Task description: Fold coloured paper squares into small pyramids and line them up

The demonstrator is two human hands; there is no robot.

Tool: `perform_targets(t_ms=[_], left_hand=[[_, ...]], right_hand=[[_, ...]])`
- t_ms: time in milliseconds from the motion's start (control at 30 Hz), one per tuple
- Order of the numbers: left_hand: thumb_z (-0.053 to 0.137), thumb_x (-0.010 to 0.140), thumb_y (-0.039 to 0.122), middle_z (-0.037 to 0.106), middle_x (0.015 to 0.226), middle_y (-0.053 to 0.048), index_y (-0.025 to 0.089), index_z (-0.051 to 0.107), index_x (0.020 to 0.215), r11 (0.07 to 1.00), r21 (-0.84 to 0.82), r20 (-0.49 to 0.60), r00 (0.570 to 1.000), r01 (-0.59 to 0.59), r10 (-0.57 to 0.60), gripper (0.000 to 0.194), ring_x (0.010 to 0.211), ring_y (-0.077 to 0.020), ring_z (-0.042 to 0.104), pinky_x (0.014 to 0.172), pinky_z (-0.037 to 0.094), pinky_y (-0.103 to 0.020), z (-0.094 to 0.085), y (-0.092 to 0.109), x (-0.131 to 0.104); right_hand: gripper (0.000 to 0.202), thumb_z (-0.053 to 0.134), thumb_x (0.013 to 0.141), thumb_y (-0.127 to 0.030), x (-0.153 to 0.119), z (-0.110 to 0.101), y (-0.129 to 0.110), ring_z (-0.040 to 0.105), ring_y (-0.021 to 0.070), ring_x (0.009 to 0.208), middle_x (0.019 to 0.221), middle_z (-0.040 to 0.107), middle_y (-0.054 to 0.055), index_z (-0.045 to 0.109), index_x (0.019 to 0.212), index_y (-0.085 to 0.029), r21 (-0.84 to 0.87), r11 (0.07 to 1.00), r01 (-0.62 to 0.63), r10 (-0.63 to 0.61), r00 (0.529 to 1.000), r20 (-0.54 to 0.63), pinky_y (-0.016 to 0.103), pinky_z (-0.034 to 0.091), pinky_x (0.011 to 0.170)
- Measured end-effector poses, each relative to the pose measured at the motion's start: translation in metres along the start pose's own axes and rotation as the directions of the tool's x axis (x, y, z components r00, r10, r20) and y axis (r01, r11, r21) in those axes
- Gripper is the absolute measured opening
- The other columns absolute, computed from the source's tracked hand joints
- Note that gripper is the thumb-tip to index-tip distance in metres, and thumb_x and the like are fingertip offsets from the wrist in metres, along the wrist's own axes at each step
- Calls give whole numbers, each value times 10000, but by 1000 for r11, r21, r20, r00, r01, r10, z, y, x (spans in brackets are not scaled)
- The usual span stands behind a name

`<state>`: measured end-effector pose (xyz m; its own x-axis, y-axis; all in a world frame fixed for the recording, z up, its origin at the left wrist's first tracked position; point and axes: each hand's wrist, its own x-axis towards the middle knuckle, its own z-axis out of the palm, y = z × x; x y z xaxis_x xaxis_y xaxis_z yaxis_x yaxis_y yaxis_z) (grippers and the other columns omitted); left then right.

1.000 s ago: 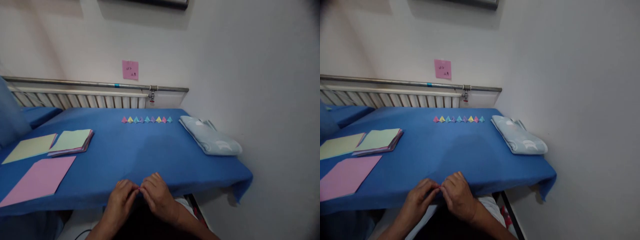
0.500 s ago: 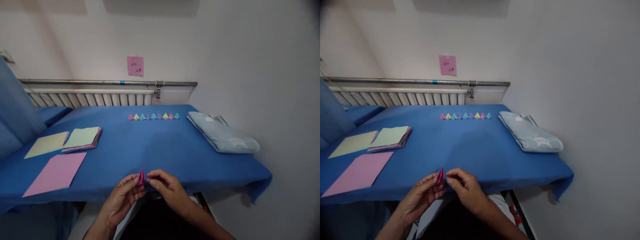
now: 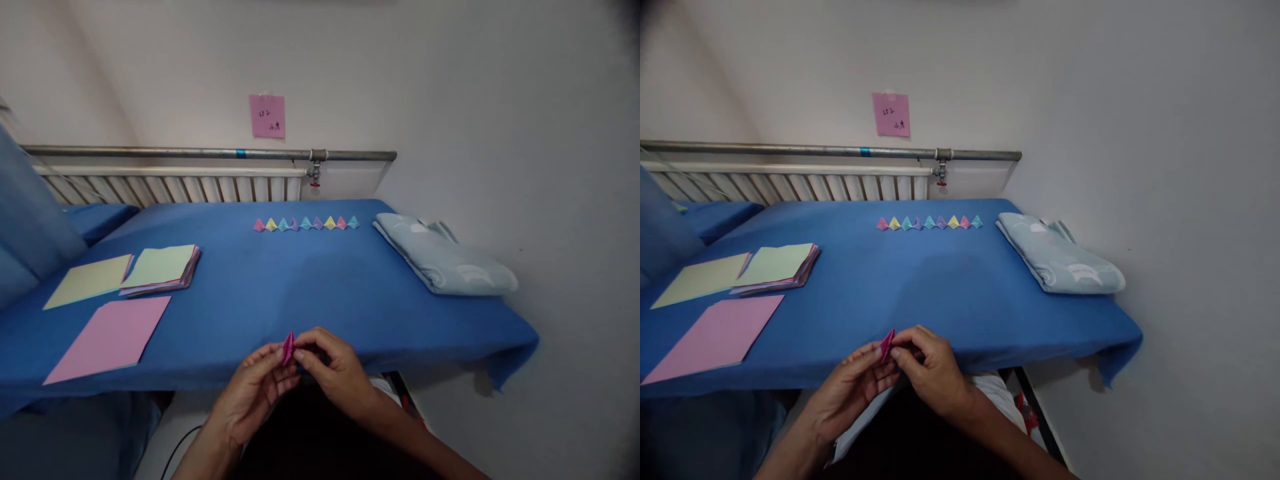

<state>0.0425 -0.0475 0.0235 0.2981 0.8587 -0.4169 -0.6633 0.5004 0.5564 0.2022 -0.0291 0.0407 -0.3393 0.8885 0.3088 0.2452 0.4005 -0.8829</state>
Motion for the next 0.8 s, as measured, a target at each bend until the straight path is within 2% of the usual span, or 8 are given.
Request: perform_targets(t_ms=[100,200,300,400,533,667,733,800], left_hand=[[788,672,227,709,772,-27,158,690,804,999,42,-10,1000,-22,22,178,724,-126,655,739,502,-272,0,-1,0],[794,662,235,705,758,-20,157,690,800,995,95,-44,998,-29,33,189,696,-114,646,711,501,-256,2,0,-2],[820,618,245,698,728,-15,156,689,780,991,133,-78,997,-8,19,227,660,-115,642,678,511,-258,3,2,-4],[846,566,254,683,684,-2,155,685,766,987,161,-106,994,10,8,274,609,-112,632,633,524,-263,2,5,-5],[855,533,281,655,634,10,139,674,750,974,223,-109,994,38,-14,317,523,-86,594,555,513,-236,1,7,-5],[841,534,328,627,621,25,139,648,738,958,280,-100,995,55,-28,339,492,-74,570,539,510,-234,2,8,-4],[803,576,385,633,663,20,150,636,760,941,338,-116,993,34,5,342,523,-92,593,564,518,-255,3,7,-4],[714,670,444,652,744,-2,164,632,827,885,465,-143,983,-37,116,331,605,-127,630,608,525,-283,4,8,-5]], right_hand=[[104,535,860,-192,-2,-1,2,552,112,706,798,603,-4,627,910,-204,-31,999,29,-30,999,-22,230,451,658],[142,518,879,-177,-3,-4,4,566,133,810,872,601,21,623,966,-218,-73,985,155,-158,987,-32,260,468,742],[200,499,881,-143,-3,-9,5,561,149,956,1029,567,54,630,1004,-233,-107,961,254,-254,967,18,289,468,839],[233,487,874,-123,-4,-12,6,568,144,968,1105,532,63,631,1019,-234,-126,949,288,-275,956,106,286,478,847],[228,488,874,-125,-5,-13,8,576,143,949,1057,561,59,619,1034,-222,-146,937,317,-291,941,174,279,489,835],[200,484,880,-106,-4,-11,11,579,138,914,975,598,55,614,999,-200,-127,930,344,-318,929,188,266,492,809],[183,480,883,-101,-2,-10,11,580,141,902,946,608,56,611,974,-191,-141,933,332,-308,936,169,270,487,809],[169,465,898,-115,0,-10,11,579,145,883,917,612,55,607,954,-188,-176,936,303,-285,951,124,276,485,799]])
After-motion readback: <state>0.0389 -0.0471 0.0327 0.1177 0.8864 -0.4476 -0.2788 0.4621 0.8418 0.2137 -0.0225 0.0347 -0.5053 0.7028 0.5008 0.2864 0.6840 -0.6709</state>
